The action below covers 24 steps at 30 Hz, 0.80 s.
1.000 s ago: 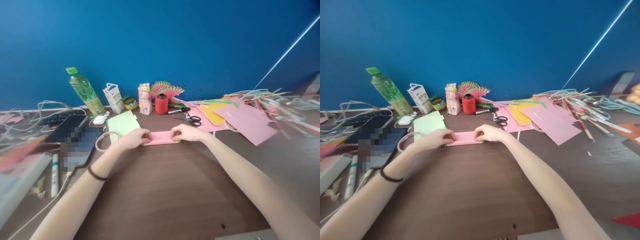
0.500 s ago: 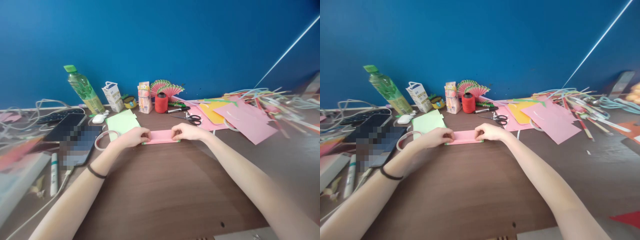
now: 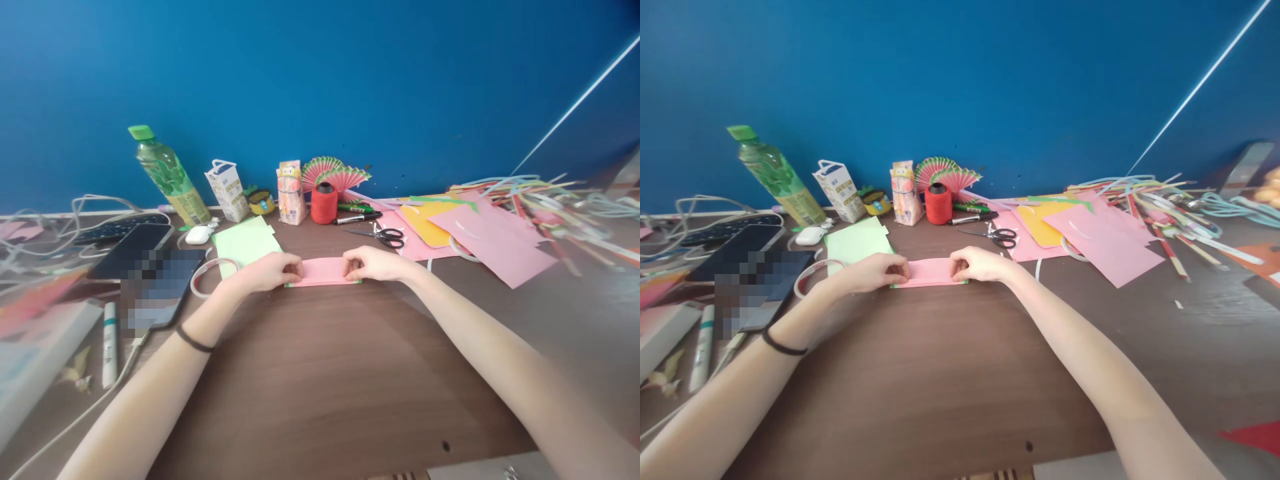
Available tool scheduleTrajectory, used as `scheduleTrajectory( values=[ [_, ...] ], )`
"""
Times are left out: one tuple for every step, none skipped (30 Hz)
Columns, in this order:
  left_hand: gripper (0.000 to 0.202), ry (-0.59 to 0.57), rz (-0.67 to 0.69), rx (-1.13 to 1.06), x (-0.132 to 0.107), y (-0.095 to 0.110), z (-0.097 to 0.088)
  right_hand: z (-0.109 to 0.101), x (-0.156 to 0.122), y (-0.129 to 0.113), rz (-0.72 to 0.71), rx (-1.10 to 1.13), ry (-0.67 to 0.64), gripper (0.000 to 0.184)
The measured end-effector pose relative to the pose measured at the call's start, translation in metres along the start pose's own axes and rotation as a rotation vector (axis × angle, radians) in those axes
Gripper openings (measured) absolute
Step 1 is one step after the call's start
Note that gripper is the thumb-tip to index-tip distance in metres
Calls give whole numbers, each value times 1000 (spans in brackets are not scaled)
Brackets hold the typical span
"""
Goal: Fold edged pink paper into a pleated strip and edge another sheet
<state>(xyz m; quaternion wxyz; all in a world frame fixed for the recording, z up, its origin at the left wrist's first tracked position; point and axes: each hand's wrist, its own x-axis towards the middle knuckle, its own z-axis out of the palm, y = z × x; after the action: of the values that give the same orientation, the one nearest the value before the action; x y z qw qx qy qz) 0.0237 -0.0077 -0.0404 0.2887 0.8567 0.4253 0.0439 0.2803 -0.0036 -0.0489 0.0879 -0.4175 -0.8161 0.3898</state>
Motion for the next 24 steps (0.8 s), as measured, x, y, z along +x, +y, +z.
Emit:
scheduleTrajectory(
  values=[
    [13,-4,0,3,0,0,0,0,0,0,-2,-2,-1,10],
    [12,-6,-2,6,0,0,0,0,0,0,-2,-4,-3,10],
    [12,-8,-6,10,0,0,0,0,0,0,-1,-7,-4,10],
    [12,-9,-11,15,1,1,0,0,0,-1,0,-11,-6,10],
    [11,-9,-17,20,1,1,0,0,0,-1,-3,-18,-7,10],
    [10,-8,-20,24,1,1,0,0,0,-1,-7,-25,-6,10],
    [10,-8,-21,24,1,1,1,0,0,-1,-15,-31,-7,9],
    [9,-10,-20,22,1,1,1,0,0,0,-23,-34,-8,9],
    [9,-12,-19,19,0,1,1,0,1,0,-30,-34,-11,9],
    [8,-12,-17,14,0,1,2,0,1,1,-36,-33,-15,10],
    [8,-12,-17,10,0,1,2,0,1,1,-39,-32,-18,10],
    [7,-12,-17,5,0,1,2,0,1,2,-42,-32,-19,10],
    [7,-12,-17,1,0,1,2,0,1,2,-44,-34,-18,9],
    [8,-13,-16,-3,0,0,2,0,1,3,-45,-37,-17,9],
    [8,-15,-15,-9,1,0,2,1,1,3,-46,-39,-15,9],
    [8,-20,-12,-15,1,0,1,1,1,3,-46,-40,-14,9],
    [9,-22,-10,-22,1,0,1,1,1,2,-46,-41,-12,9],
    [9,-25,-11,-28,1,0,1,1,1,2,-45,-43,-11,9],
    [9,-26,-16,-35,1,1,2,1,1,2,-44,-46,-10,9],
    [9,-31,-23,-39,0,1,2,1,1,1,-44,-49,-8,8],
    [8,-37,-31,-39,0,1,2,1,1,1,-44,-54,-7,8],
    [8,-42,-35,-33,0,1,3,1,1,1,-45,-59,-7,8],
    [7,-40,-29,-21,0,1,3,1,1,1,-48,-62,-7,8],
    [7,-28,-13,-5,0,0,4,1,2,2,-52,-62,-9,8]
  ],
)
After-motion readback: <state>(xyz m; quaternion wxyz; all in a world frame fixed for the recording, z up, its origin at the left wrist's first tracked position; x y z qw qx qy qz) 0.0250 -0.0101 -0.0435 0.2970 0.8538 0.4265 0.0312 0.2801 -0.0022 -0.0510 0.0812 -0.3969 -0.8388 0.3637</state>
